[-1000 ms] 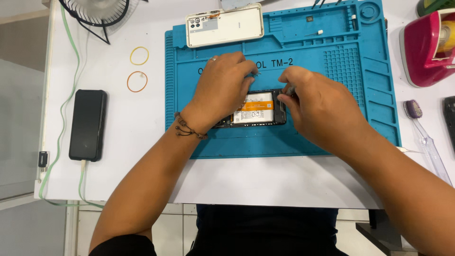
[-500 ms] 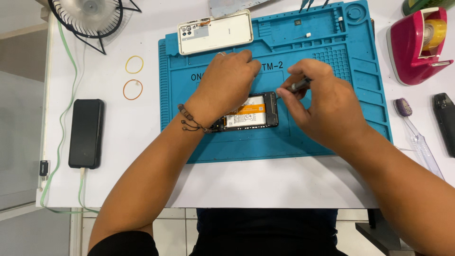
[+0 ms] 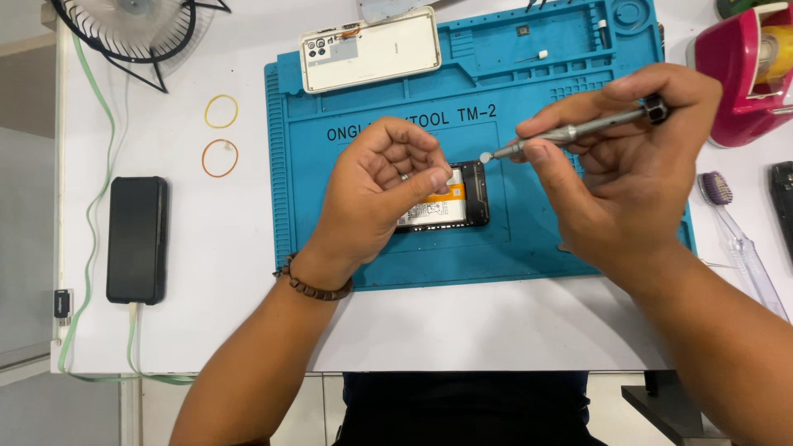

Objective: The person uses a screwdriver to remove screws from a disassembled smartphone placed on a blue work mat. They carefully unscrew fasteners from the phone's internal frame and place the screws on the mat, then briefly handle a white smartphone back cover.

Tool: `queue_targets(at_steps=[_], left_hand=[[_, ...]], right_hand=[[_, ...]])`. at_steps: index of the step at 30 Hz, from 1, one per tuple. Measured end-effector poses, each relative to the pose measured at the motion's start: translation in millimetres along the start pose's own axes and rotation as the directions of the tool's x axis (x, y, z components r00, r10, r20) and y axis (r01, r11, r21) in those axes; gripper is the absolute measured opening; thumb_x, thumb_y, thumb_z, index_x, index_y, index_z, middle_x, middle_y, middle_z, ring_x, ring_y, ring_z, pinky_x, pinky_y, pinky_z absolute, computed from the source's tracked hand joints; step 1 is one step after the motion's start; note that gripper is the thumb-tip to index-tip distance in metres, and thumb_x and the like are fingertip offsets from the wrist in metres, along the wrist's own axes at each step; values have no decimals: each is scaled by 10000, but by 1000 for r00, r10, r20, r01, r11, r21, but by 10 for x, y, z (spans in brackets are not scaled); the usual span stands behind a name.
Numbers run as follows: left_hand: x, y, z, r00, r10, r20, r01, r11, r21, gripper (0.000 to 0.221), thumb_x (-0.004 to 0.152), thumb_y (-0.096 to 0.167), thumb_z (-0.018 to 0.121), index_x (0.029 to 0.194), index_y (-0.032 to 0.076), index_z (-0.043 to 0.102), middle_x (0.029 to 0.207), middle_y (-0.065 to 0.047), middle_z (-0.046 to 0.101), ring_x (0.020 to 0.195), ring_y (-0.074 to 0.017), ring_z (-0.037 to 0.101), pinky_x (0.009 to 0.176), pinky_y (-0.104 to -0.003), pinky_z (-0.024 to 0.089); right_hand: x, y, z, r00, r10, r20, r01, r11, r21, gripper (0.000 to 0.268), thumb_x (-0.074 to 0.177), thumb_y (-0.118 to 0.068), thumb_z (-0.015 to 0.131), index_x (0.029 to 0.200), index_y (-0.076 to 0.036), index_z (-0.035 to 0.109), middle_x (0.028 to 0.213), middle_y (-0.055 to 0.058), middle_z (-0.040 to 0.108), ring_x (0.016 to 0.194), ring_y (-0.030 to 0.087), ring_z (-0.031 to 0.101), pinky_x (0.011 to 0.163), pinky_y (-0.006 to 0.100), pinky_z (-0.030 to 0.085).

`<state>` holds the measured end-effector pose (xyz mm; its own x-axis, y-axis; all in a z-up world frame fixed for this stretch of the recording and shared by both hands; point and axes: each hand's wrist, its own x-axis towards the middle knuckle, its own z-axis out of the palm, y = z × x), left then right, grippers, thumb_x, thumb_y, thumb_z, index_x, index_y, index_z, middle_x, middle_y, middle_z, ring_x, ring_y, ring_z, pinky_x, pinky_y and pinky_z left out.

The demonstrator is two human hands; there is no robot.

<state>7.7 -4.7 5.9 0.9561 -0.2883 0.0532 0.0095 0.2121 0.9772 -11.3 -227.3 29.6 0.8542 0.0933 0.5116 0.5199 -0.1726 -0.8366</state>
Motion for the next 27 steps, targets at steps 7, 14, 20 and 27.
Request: queue_targets(at_steps=[7, 14, 20, 27], left_hand=[[20, -178, -63, 996, -18, 86, 43, 954, -296, 361, 908, -8, 764, 1224, 4, 591, 982, -168, 720, 890, -254, 738, 871, -368, 674], [-9, -154, -69, 998, -2, 67, 13, 985, -171, 274, 928, 61, 753, 1154, 39, 601, 926, -154, 739, 833, -241, 753, 817, -335, 661], [-9, -188, -68, 1000, 7, 28, -2, 989, -150, 218, 936, 52, 741, 1110, 59, 610, 922, -117, 738, 817, -228, 757, 787, -308, 650], [-52, -192, 20, 998, 58, 15, -59, 995, 81, 204, 942, 60, 733, 1107, 67, 612, 946, -108, 744, 882, -176, 756, 839, -285, 666]], right_hand=[[1, -9, 23, 998, 5, 63, -8, 999, 49, 468, 1069, 157, 576, 1240, -66, 201, 1012, 340, 627, 896, 332, 708, 809, 306, 581], [5, 12, 29, 997, -40, 72, 43, 998, -49, 484, 1052, 165, 597, 1210, -53, 194, 924, 300, 586, 872, 340, 722, 643, 275, 511], [0, 46, 22, 985, -130, 116, 131, 991, 4, 560, 983, 247, 579, 1212, -70, 178, 1066, 262, 390, 921, 412, 718, 804, 454, 669], [-63, 161, -97, 983, -92, 157, 111, 987, -116, 632, 946, 221, 792, 1177, 5, 244, 1017, 249, 439, 970, 418, 785, 684, 350, 607]])
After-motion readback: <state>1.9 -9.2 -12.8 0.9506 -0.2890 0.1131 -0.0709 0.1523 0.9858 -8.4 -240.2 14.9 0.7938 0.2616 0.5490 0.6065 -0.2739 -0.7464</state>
